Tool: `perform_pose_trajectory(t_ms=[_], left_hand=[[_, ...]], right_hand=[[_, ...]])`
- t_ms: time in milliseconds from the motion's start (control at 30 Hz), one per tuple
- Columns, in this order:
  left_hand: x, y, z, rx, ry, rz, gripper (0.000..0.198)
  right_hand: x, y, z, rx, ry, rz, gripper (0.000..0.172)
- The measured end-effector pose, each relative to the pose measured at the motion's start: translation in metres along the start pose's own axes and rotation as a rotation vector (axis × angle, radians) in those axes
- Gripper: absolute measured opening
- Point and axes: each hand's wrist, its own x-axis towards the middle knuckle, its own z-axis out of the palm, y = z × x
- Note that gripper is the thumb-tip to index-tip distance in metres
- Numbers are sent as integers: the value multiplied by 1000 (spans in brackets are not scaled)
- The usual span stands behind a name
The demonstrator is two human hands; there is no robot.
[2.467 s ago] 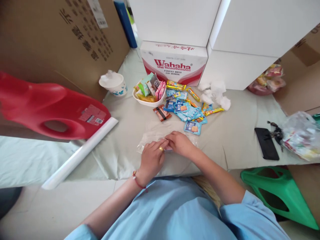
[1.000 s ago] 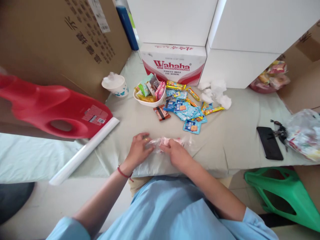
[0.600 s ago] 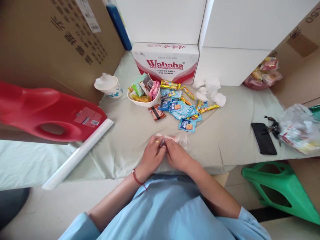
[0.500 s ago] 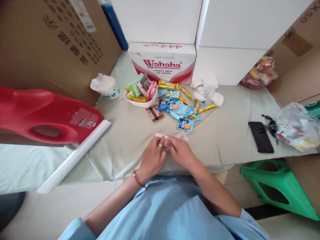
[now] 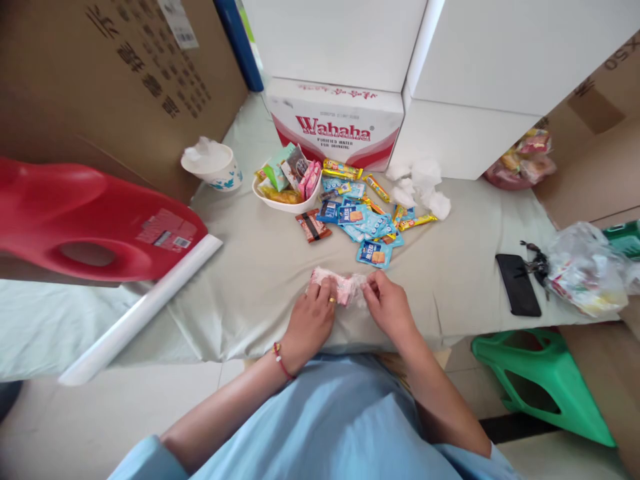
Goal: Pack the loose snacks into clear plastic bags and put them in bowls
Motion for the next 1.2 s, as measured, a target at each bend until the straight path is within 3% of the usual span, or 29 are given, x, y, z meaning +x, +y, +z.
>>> perform_pose_trajectory(t_ms=[100,233,400,467,567,600,700,800,1000,1100,1200], left_hand=[[2,1,1,11,16,62,54],[2,6,5,-52,52,89,56],[-16,-14,-5,-486,112,128,53],[-25,-32,-11,-667,179,1,44],[-26,-53,-14,-774,278,-399,31],[-23,-57,-14,-804,265,-467,27],[-9,-56,-16,-930,157,-415,23],[2,-50,-20,-985,160,-363,21],[2,-64,-26,-1032,269,-452,19],[3,-67,-26,-1102,240,-416,33],[7,-59,-28,-1326,109,-296,61]], right_hand=[[15,-27,5,3,-34,16,16],[42,-59,27,-209,-120,-21,14],[48,-65,44,-433,-217,-97,25],[39,-63,46,-500,-233,-133,26],[20,-65,52,-590,-204,-213,23],[14,-67,55,-624,-186,-239,29],[6,-71,65,-719,-163,-274,48],[11,-73,70,-752,-182,-266,40],[23,-65,46,-601,-143,-245,34],[25,-54,23,-298,-85,-201,34],[26,-45,6,142,-185,-160,31]])
